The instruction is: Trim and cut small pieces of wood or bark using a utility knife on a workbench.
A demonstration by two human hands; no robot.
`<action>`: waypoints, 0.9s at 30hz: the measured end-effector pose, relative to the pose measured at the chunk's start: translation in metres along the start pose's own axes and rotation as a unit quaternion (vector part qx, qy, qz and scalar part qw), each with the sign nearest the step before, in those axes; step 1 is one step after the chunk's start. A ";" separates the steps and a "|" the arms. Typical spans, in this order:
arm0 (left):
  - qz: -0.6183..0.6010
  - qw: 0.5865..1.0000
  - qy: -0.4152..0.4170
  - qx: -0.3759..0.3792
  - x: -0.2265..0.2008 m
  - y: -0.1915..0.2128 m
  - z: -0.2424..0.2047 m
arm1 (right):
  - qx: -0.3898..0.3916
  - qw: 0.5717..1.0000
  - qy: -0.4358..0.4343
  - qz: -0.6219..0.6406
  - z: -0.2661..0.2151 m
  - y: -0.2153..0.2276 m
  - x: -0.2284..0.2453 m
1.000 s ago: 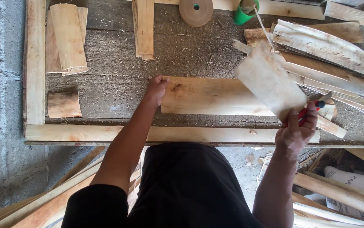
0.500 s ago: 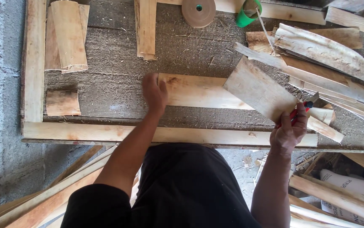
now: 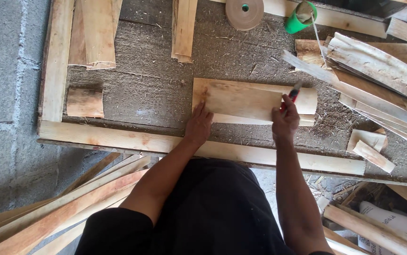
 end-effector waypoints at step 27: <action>0.060 0.990 -0.029 -0.121 0.004 0.061 0.025 | -0.023 0.986 0.109 -0.128 0.053 -0.052 -0.068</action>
Point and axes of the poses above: each hand's wrist, its own z-axis towards the middle knuckle, its own y-axis out of the back of the hand, x = y × z, the point moved 10 cm from there along z, towards the middle knuckle, and after that the axes turned 9 degrees about -x, right-handed, at the moved point
